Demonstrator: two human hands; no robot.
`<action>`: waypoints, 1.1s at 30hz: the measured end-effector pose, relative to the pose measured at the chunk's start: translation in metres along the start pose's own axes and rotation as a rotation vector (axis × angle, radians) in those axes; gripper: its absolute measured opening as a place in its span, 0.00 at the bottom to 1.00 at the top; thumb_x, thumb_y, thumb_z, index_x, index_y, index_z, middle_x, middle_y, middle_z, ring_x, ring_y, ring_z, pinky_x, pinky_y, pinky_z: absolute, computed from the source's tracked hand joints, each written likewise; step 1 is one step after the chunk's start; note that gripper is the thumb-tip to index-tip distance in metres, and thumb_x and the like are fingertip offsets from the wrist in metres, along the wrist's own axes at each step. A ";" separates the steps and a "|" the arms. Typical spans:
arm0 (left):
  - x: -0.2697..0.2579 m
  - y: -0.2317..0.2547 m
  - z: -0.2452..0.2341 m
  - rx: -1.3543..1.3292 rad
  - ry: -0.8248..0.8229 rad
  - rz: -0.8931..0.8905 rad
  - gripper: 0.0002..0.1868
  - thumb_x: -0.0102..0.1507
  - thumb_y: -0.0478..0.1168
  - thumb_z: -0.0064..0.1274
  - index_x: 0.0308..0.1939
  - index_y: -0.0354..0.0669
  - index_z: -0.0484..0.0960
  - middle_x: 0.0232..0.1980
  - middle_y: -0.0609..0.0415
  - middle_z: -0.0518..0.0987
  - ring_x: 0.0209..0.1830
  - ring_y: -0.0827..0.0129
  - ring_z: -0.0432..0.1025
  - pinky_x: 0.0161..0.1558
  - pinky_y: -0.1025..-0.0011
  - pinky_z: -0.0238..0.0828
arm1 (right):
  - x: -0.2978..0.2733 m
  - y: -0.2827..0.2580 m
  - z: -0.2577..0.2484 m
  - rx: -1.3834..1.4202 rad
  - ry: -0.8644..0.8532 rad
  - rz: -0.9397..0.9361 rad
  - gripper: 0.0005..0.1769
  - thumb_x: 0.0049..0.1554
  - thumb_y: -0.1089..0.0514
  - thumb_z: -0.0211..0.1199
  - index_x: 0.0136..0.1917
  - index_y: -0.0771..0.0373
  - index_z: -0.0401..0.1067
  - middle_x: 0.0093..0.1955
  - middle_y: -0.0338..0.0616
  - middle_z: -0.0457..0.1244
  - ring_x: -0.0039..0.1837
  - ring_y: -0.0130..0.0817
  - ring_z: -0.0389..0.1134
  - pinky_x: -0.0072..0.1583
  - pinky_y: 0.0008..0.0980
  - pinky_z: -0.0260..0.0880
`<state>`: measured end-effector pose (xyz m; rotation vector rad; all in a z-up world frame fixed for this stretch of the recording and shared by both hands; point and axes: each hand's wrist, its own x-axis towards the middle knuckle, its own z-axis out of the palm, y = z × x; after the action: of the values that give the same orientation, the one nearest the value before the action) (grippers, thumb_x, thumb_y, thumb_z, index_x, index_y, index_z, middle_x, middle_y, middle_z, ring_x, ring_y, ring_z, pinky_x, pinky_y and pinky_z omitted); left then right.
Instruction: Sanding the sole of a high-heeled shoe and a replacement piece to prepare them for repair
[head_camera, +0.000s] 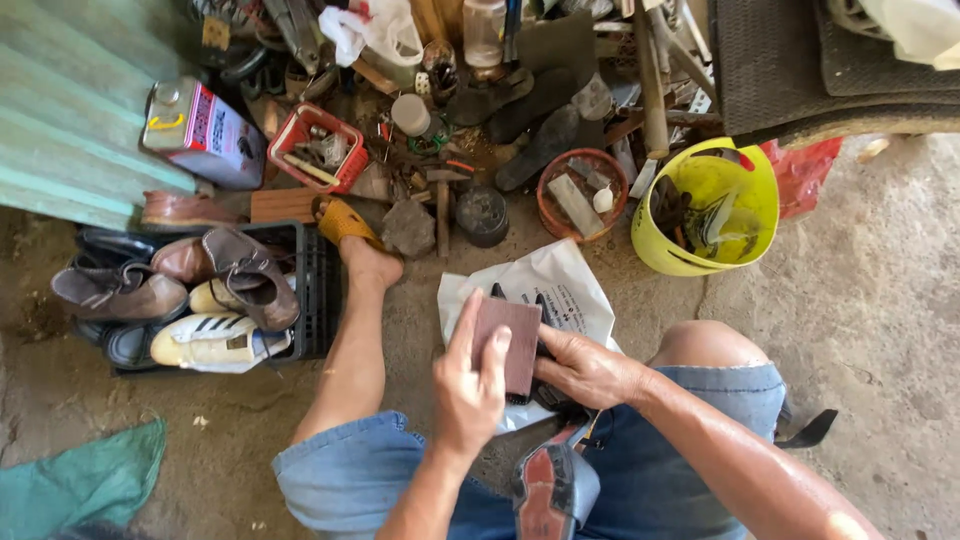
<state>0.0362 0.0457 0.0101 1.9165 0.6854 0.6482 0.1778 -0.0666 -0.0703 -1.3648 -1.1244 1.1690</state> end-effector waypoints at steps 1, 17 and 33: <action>0.004 -0.014 -0.001 0.002 0.004 -0.008 0.26 0.70 0.39 0.47 0.71 0.30 0.68 0.62 0.26 0.77 0.61 0.37 0.74 0.59 0.46 0.75 | 0.000 -0.009 0.001 0.004 -0.008 0.003 0.32 0.62 0.60 0.58 0.79 0.51 0.61 0.66 0.46 0.69 0.68 0.35 0.67 0.66 0.46 0.70; 0.014 -0.044 -0.030 -0.802 0.087 -0.737 0.24 0.62 0.37 0.56 0.63 0.48 0.82 0.45 0.41 0.85 0.19 0.72 0.74 0.10 0.82 0.58 | -0.004 -0.068 -0.020 0.856 0.288 0.310 0.25 0.57 0.59 0.61 0.68 0.66 0.66 0.50 0.63 0.70 0.28 0.48 0.70 0.28 0.41 0.74; 0.012 -0.041 -0.005 -0.632 0.157 -0.398 0.32 0.61 0.41 0.58 0.70 0.41 0.73 0.71 0.47 0.76 0.54 0.71 0.75 0.52 0.76 0.75 | -0.009 -0.085 -0.023 0.842 0.143 0.604 0.18 0.63 0.49 0.57 0.48 0.68 0.61 0.30 0.67 0.65 0.29 0.53 0.69 0.32 0.43 0.72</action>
<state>0.0335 0.0722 -0.0231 1.1189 0.8151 0.6629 0.1953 -0.0699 0.0160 -1.0836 -0.0284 1.6755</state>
